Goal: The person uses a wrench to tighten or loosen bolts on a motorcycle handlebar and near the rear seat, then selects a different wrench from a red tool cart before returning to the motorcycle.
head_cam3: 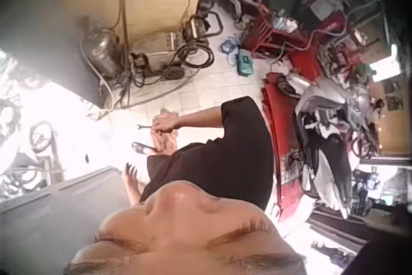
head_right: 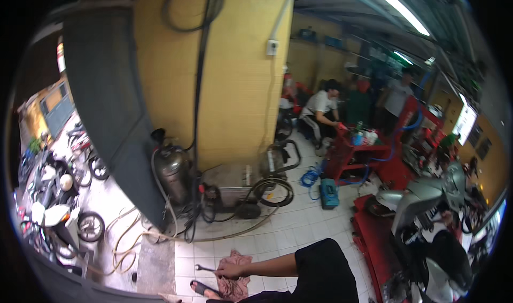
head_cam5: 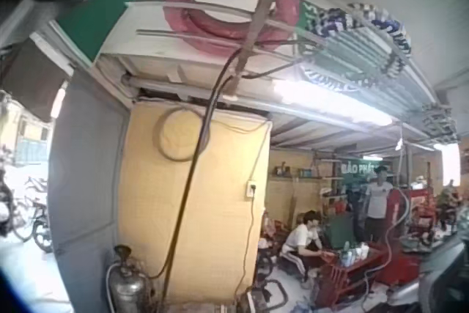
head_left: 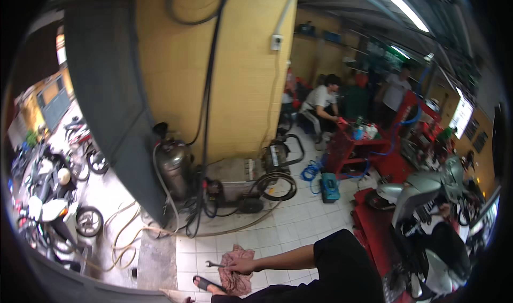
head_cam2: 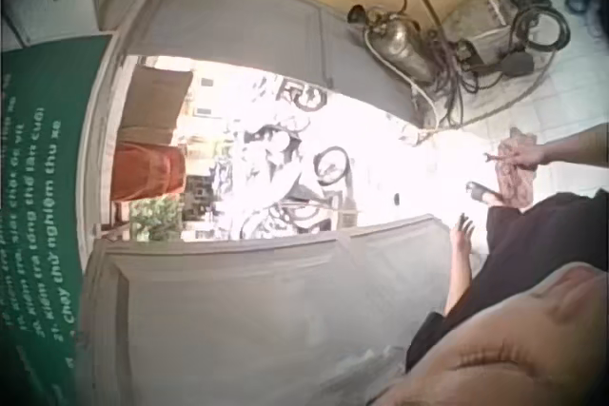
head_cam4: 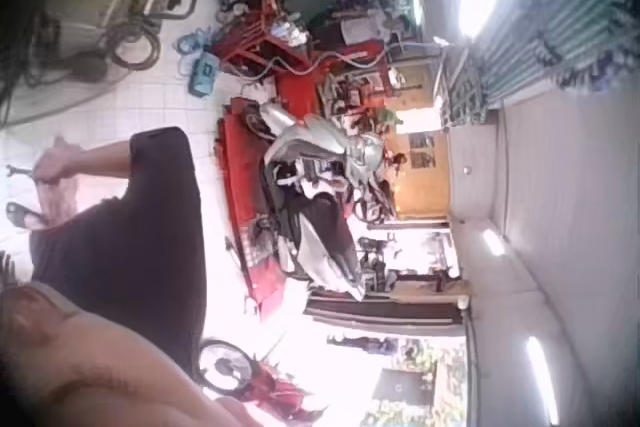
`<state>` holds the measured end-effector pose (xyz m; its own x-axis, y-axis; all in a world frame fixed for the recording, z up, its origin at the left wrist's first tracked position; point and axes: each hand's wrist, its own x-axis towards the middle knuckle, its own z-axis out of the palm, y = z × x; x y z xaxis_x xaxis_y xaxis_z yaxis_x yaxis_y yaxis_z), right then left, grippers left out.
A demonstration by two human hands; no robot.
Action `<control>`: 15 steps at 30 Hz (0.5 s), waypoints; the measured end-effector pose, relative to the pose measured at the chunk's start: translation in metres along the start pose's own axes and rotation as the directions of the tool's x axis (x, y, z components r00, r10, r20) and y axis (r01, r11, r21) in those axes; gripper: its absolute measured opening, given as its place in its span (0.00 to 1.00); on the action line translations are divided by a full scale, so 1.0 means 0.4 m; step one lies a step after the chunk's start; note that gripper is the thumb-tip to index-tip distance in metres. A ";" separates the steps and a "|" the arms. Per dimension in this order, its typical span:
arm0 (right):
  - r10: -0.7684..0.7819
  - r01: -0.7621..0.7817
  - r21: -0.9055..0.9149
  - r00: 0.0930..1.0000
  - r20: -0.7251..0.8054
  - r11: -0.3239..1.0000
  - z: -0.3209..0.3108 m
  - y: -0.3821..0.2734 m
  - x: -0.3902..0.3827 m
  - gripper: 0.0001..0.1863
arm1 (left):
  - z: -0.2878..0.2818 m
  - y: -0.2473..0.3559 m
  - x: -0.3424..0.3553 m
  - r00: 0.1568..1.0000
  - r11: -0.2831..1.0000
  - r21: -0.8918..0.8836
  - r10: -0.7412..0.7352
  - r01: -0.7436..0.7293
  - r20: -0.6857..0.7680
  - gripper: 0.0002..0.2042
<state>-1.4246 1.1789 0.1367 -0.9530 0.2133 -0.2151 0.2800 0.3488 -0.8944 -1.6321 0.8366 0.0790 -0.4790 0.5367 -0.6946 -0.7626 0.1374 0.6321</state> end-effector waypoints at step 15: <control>0.411 -0.498 0.629 0.863 0.294 0.597 -0.119 -0.405 1.129 0.17 | -0.012 1.171 0.741 0.981 0.955 0.222 0.185 -0.195 0.064 0.14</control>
<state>-1.8946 1.2621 0.2030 -0.7417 0.0588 -0.6682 0.5693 -0.4717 -0.6734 -2.1334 1.0561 0.1675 -0.5831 0.6052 -0.5419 -0.5384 0.2117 0.8157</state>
